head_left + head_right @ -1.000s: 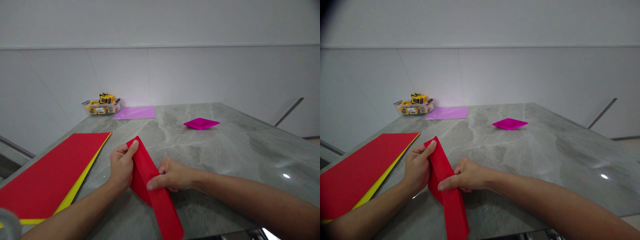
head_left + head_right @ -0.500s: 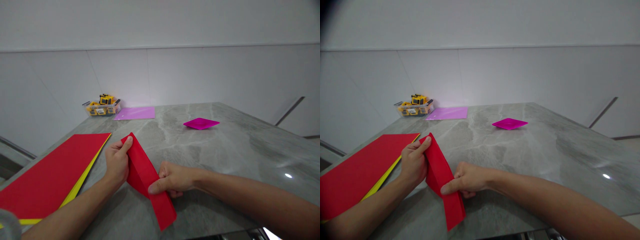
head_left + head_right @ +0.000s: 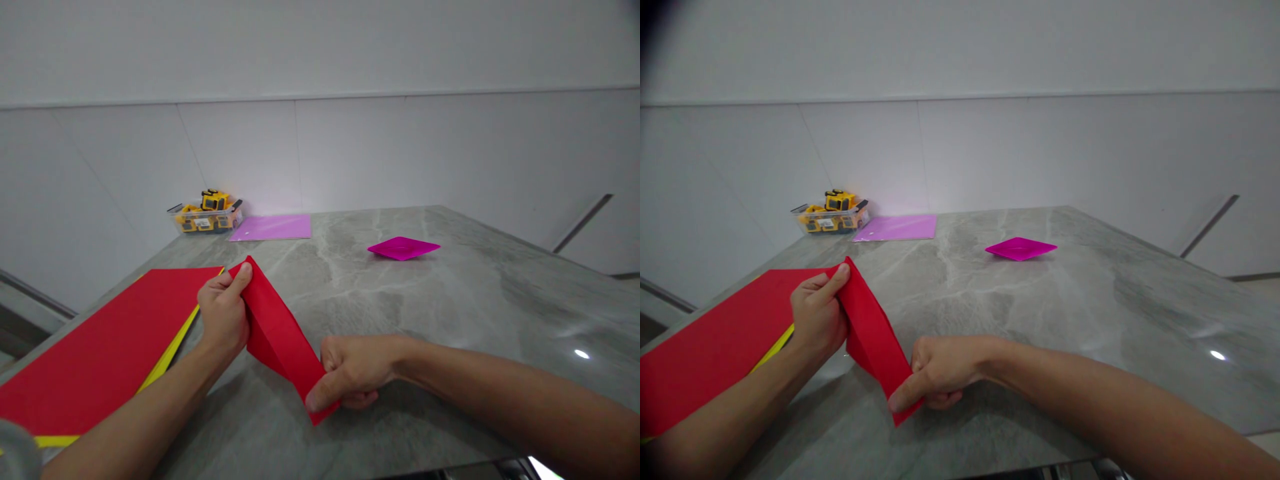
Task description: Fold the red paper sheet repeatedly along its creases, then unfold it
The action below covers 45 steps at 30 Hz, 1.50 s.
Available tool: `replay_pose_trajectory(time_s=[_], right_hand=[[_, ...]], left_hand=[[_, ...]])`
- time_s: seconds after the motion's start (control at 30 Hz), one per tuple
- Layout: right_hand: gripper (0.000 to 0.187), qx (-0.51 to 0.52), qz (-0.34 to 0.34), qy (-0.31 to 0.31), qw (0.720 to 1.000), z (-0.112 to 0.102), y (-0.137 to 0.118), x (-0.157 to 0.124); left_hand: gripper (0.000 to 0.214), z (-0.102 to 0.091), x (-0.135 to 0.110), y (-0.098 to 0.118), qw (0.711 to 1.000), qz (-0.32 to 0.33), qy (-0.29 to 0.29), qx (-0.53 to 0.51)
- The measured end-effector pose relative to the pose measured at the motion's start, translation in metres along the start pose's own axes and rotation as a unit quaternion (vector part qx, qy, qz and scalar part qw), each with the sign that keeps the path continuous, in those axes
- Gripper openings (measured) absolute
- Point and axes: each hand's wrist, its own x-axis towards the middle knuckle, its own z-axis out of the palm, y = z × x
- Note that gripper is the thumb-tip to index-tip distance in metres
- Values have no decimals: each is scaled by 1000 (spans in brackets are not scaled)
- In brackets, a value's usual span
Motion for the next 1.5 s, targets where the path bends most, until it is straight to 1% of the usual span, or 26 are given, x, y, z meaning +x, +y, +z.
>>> replay_pose_trajectory(time_s=[0.03,0.07,0.13,0.17,0.2,0.23,0.27,0.3,0.33,0.37,0.4,0.43,0.5,0.57,0.63,0.77,0.83,0.9,0.97,1.1,1.23,1.37,1.5], right_hand=[[57,-21,5,-18,1000,0,0,-2],[57,-50,15,-49,997,0,0,-4],[57,-105,38,-119,987,-2,2,-11],[57,-119,42,-144,981,-5,5,-13],[58,-117,32,-147,982,-10,8,-15],[60,-96,4,-129,987,-16,12,-15],[63,-64,-35,-97,993,-23,16,-14],[67,-31,-86,-58,994,-31,19,-11],[70,14,-138,-3,990,-37,23,-6],[72,46,-178,45,982,-43,25,-1],[72,56,-205,96,973,-46,27,5],[73,47,-218,143,964,-48,28,11],[76,-9,-213,211,954,-45,28,21],[79,-58,-194,243,949,-38,26,26],[78,-79,-185,249,947,-30,24,28],[70,-88,-169,245,951,-22,20,26],[66,-77,-153,234,957,-20,19,25],[64,-67,-145,218,963,-17,17,24],[64,-55,-134,197,970,-14,15,24],[60,-23,-113,158,981,-10,14,24],[59,-8,-116,145,983,-9,15,23],[58,1,-105,117,987,-7,17,20],[57,-11,-93,116,989,-3,15,16]], left_hand=[[22,-1,5,4,1000,8,16,-2],[22,-2,11,8,999,15,35,-5],[22,-6,25,17,993,55,106,-20],[21,-8,31,21,990,65,121,-22],[21,-9,35,23,990,67,121,-21],[20,-11,35,23,991,62,116,-16],[20,-11,33,20,994,40,97,-7],[18,-10,27,16,998,5,56,10],[21,-9,18,11,998,-41,-23,42],[24,-6,7,5,989,-83,-96,70],[28,-4,-5,-1,977,-119,-151,96],[32,-1,-16,-6,964,-143,-187,125],[37,4,-33,-14,949,-149,-235,151],[38,7,-42,-18,938,-143,-269,168],[39,7,-44,-21,934,-133,-280,177],[41,6,-42,-23,941,-88,-259,197],[40,5,-42,-22,947,-55,-227,221],[40,5,-41,-20,951,-39,-190,239],[40,4,-40,-19,956,-42,-163,241],[39,4,-38,-18,969,-62,-130,202],[35,4,-33,-16,976,-73,-116,172],[30,5,-25,-8,985,-70,-77,135],[27,3,-11,-3,990,-63,-49,113]])
